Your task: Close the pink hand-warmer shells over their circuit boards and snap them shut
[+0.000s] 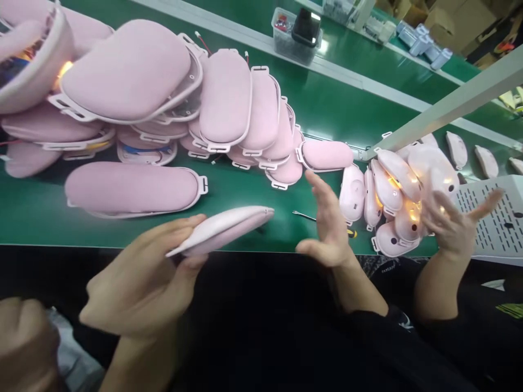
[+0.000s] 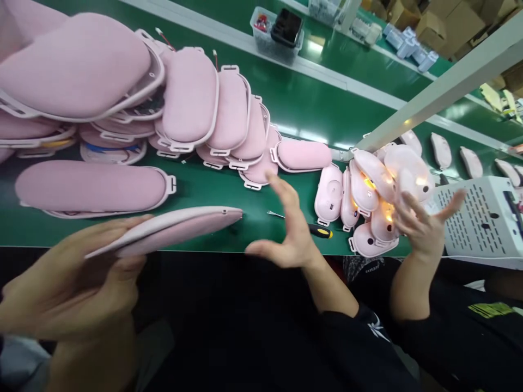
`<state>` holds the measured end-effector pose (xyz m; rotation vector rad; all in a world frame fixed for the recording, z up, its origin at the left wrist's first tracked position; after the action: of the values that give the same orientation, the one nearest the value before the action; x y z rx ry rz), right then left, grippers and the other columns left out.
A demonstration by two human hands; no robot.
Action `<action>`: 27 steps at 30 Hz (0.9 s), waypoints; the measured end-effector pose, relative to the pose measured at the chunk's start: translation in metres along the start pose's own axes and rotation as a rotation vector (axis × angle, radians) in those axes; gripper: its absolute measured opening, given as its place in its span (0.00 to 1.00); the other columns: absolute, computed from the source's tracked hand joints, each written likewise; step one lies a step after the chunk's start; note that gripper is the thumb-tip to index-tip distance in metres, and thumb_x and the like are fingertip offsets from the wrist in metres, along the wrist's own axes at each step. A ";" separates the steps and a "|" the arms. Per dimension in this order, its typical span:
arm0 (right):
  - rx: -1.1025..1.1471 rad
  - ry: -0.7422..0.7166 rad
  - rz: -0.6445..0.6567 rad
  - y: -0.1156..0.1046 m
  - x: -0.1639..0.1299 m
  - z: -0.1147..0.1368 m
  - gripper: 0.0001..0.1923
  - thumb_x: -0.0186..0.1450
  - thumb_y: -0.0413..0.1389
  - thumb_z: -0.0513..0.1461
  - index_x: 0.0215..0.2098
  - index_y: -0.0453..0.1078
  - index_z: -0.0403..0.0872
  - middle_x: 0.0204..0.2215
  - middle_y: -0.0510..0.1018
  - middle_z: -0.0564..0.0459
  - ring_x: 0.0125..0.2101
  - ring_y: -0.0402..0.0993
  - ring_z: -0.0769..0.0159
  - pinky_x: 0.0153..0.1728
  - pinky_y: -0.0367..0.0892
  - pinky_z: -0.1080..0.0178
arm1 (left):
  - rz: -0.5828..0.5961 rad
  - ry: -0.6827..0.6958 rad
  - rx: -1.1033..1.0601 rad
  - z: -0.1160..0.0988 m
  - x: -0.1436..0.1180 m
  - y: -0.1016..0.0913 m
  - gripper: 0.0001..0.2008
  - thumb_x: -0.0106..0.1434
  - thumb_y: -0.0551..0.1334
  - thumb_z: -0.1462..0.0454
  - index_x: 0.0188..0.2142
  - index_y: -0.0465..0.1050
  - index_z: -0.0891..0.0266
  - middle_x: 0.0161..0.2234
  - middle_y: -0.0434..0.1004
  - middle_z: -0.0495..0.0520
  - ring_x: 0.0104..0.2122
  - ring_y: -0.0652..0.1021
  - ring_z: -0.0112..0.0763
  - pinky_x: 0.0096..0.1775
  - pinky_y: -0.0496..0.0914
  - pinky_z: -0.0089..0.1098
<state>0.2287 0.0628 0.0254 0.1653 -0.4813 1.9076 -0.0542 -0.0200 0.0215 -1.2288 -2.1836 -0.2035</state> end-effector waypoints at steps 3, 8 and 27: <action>-0.036 -0.129 0.179 0.023 0.012 0.011 0.42 0.71 0.73 0.60 0.75 0.72 0.54 0.71 0.82 0.41 0.74 0.77 0.47 0.80 0.69 0.44 | 0.147 0.158 0.076 -0.015 0.012 0.012 0.20 0.71 0.76 0.61 0.60 0.87 0.39 0.52 0.93 0.44 0.47 0.93 0.48 0.46 0.92 0.51; 0.137 -0.029 -0.073 0.075 0.003 -0.010 0.31 0.72 0.70 0.65 0.56 0.82 0.52 0.53 0.92 0.42 0.56 0.91 0.50 0.61 0.86 0.49 | 0.096 0.135 0.010 -0.024 -0.010 0.037 0.18 0.78 0.70 0.54 0.64 0.83 0.30 0.49 0.91 0.43 0.44 0.92 0.44 0.42 0.92 0.50; -0.074 -0.134 0.125 -0.012 -0.017 0.015 0.25 0.71 0.75 0.54 0.62 0.84 0.56 0.60 0.91 0.44 0.61 0.89 0.48 0.69 0.80 0.42 | 0.308 0.299 0.139 -0.001 -0.018 0.039 0.32 0.68 0.77 0.71 0.68 0.84 0.47 0.51 0.94 0.50 0.44 0.94 0.44 0.52 0.90 0.39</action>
<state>0.2442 0.0457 0.0359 0.2198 -0.6646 2.0060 -0.0150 -0.0119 0.0058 -1.3406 -1.7025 -0.0975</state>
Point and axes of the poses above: each hand's wrist, its own x-axis towards the middle knuckle, its own y-axis out of the palm, z = x × y, the point moved 1 cm from there along x, towards the middle knuckle
